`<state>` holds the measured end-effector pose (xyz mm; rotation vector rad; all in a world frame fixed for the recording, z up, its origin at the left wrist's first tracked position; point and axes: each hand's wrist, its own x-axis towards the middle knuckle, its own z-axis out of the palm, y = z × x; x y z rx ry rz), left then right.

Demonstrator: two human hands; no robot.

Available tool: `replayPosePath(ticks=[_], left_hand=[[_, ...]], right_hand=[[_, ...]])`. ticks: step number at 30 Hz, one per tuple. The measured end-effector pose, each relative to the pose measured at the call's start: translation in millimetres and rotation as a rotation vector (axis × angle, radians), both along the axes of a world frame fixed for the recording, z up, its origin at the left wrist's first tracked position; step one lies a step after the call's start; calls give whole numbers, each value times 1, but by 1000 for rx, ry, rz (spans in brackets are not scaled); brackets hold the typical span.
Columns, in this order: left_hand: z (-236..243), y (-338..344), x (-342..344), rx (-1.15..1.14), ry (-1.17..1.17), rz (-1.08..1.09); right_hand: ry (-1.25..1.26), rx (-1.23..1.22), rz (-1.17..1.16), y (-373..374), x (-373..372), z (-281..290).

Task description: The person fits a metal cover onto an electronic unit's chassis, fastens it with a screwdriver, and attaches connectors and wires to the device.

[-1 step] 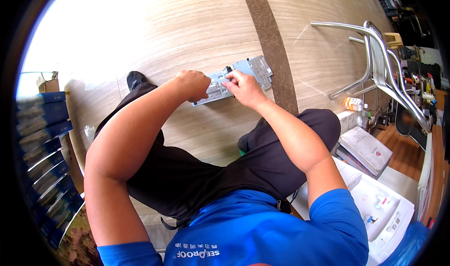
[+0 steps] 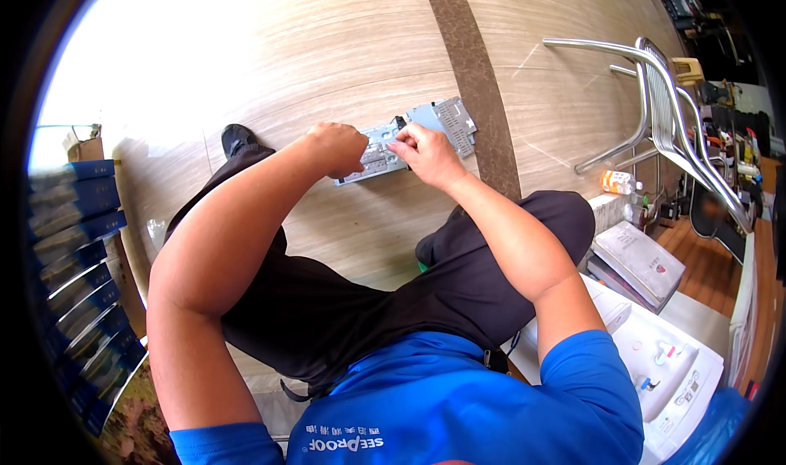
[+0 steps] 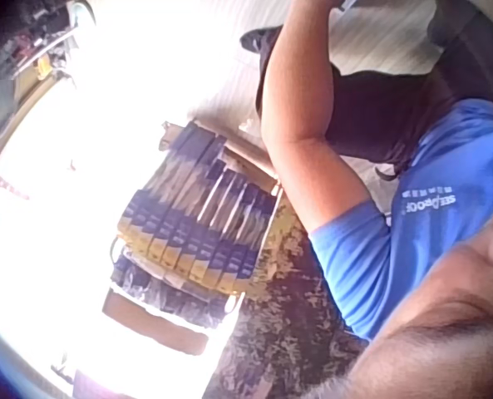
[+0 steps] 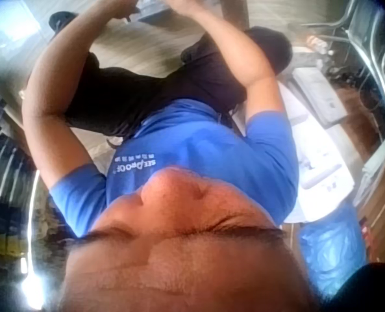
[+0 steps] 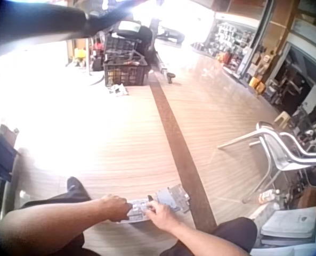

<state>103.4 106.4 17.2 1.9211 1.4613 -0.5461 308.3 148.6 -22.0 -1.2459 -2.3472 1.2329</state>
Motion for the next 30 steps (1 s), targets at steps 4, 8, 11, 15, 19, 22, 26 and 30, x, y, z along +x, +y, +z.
replayPosePath(ticks=[4,8,11,15,19,22,26,30], left_hand=[[-1,0,0,-6,-3,1],[-1,0,1,13,-5,8],[2,0,1,15,-6,4],[2,1,1,1,5,2],[0,0,1,-6,2,5],[2,-1,0,3,2,7],[2,1,1,-2,3,3],[3,1,2,-9,8,3]], right_hand=[[49,18,53,2,1,-2],[187,120,165,1,2,-7],[179,119,190,0,3,-8],[188,141,239,2,4,-11],[158,75,108,-1,0,-4],[-66,-67,20,2,0,6],[87,36,116,2,2,-2],[229,185,202,-1,0,-6]])
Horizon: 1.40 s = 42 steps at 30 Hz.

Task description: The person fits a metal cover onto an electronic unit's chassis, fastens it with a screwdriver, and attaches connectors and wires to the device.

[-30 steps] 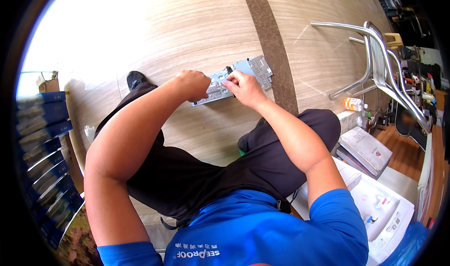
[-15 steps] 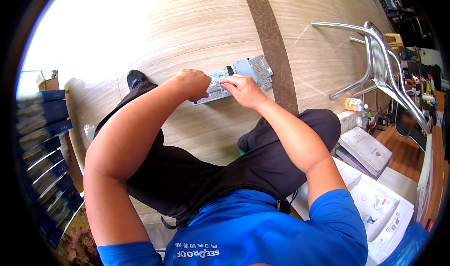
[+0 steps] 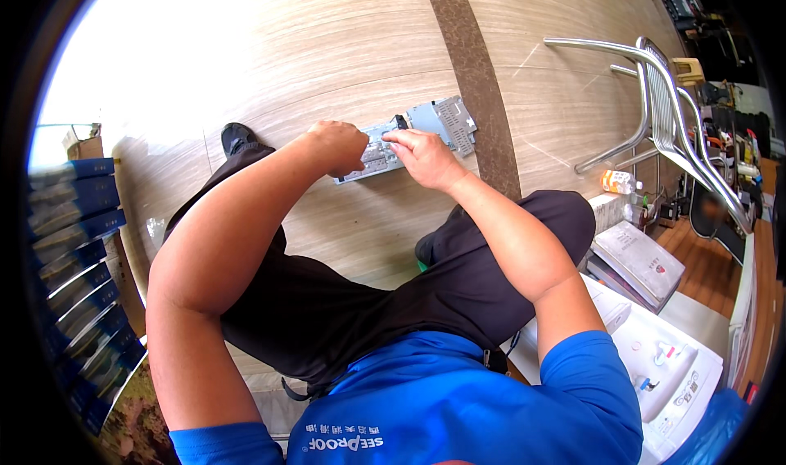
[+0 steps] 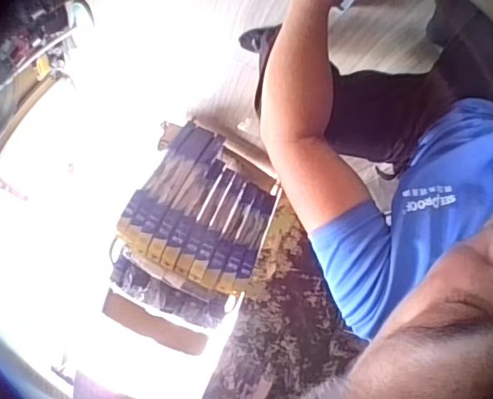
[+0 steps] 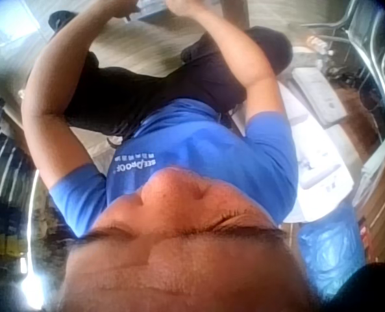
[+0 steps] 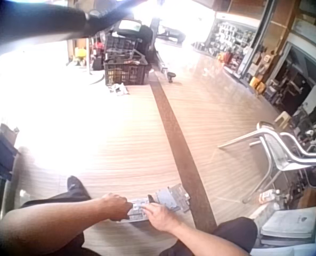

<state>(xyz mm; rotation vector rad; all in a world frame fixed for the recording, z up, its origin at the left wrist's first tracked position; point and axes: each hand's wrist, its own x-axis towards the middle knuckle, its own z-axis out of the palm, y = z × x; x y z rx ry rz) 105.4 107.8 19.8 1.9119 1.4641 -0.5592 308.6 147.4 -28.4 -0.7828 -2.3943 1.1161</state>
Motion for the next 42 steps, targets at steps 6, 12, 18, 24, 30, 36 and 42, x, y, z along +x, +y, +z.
replayPosePath(ticks=[6,12,18,24,30,36,42], left_hand=[[2,0,0,0,2,-2],[-2,0,-3,-8,-1,-5],[-4,1,-3,-11,-18,-20],[-4,-1,-2,-4,3,-21],[-6,0,-2,1,-5,-14],[-7,-1,-4,-17,-16,-14],[-6,0,-2,-14,-17,-17]], right_hand=[[-83,-98,23,1,3,-1],[-279,-218,-200,1,-2,8],[-72,-67,-33,4,2,0],[-51,-57,0,-1,1,1],[-64,-81,8,1,2,0],[-255,-198,-129,2,0,11],[-9,-50,17,-1,0,4]])
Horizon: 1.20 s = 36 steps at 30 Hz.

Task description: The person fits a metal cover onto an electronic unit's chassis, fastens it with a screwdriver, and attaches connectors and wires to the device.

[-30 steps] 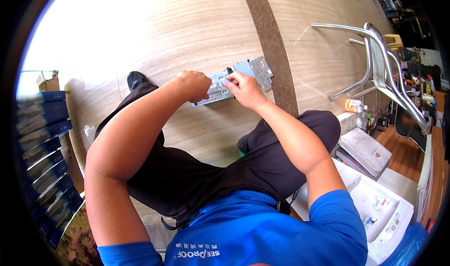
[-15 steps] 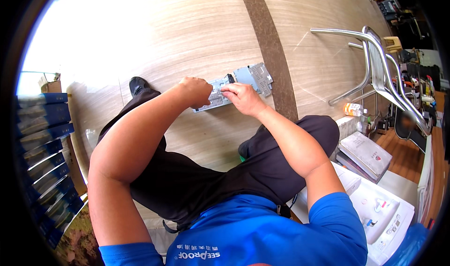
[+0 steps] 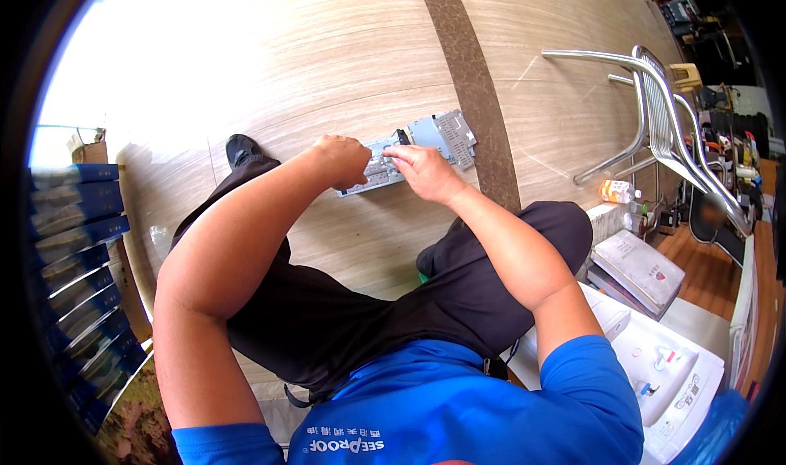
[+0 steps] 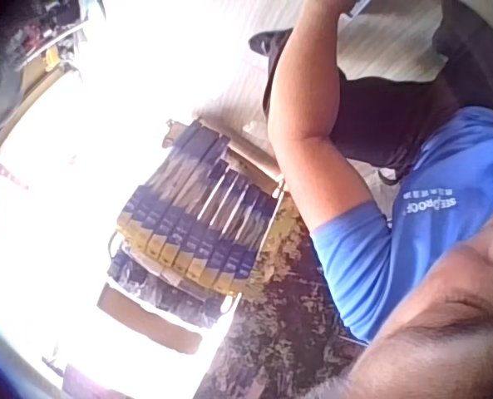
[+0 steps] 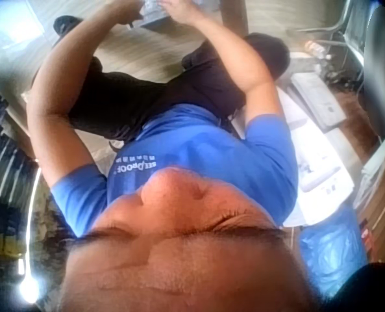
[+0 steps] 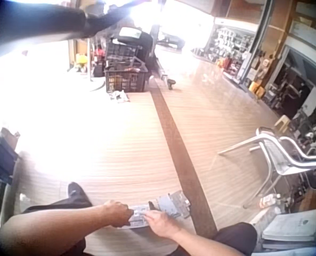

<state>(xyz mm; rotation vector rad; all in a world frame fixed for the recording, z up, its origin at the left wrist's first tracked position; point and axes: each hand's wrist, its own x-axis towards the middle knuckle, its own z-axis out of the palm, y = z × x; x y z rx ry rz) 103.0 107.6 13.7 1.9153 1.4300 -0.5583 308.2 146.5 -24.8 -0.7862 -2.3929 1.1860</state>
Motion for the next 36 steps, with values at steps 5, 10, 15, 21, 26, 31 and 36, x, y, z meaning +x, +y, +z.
replayPosePath(ticks=[5,10,15,21,26,31,36], left_hand=[[4,0,0,-6,2,0],[1,0,0,-12,15,-3],[4,0,1,-17,17,1],[2,0,1,9,-2,-1],[0,0,1,8,-6,2],[6,1,1,3,0,2],[5,0,0,-4,-2,5]], right_hand=[[-43,-60,8,1,2,-1],[-36,-80,-55,-1,0,1],[-216,-113,-108,3,1,7],[-3,19,12,0,0,-2],[-50,-63,12,-1,2,-1],[-86,-92,-56,0,1,4],[-292,-133,-185,2,0,9]])
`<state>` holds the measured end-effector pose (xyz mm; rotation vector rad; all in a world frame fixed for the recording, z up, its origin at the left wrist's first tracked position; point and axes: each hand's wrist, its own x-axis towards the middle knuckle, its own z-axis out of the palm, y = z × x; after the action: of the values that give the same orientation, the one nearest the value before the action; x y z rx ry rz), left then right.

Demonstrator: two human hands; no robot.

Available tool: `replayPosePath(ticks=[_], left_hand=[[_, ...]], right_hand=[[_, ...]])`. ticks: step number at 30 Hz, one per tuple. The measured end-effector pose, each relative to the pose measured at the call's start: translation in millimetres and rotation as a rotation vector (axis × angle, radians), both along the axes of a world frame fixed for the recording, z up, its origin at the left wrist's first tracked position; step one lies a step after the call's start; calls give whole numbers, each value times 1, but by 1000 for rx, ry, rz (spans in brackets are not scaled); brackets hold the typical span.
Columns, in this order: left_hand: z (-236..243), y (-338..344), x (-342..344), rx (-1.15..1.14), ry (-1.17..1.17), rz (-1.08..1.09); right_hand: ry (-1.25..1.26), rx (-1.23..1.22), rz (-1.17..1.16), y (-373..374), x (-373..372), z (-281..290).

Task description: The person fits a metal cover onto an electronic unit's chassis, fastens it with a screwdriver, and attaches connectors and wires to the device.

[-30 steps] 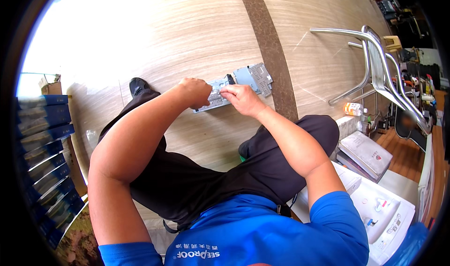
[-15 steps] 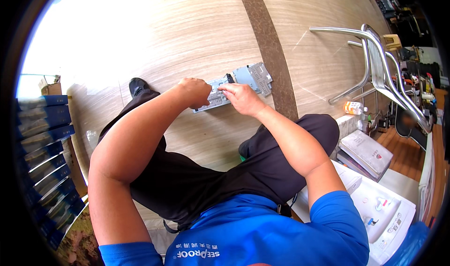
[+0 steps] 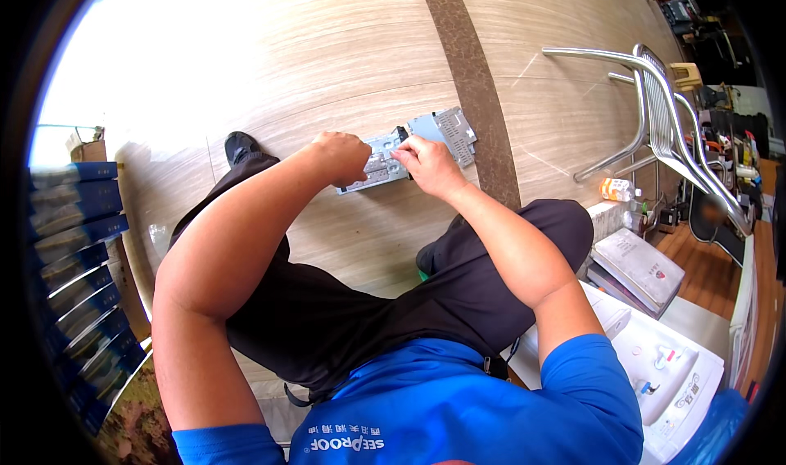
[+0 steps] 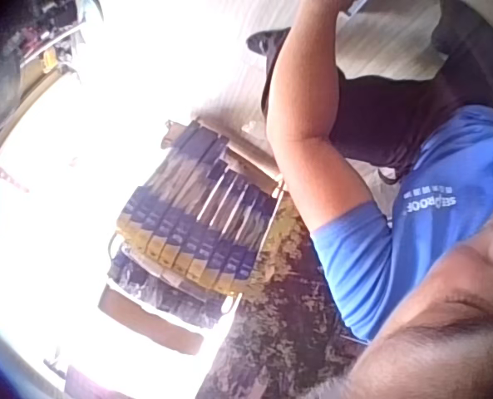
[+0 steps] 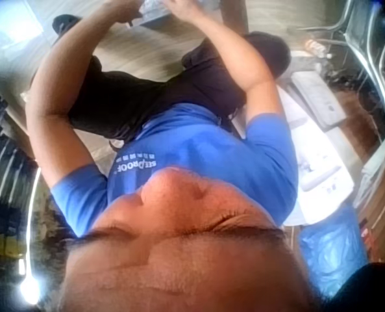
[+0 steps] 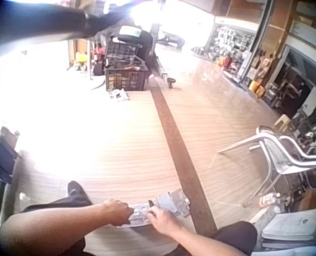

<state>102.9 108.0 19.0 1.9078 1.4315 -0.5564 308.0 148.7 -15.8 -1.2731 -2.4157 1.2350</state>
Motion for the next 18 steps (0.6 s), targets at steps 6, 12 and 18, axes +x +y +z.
replayPosePath(ticks=[6,12,18], left_hand=[[-3,0,-1,-1,5,-1],[-3,0,2,7,3,-1],[-1,0,1,6,-2,-15]], right_hand=[[245,115,165,-3,0,-9],[225,85,207,-2,3,-8],[34,61,8,-1,1,-7]])
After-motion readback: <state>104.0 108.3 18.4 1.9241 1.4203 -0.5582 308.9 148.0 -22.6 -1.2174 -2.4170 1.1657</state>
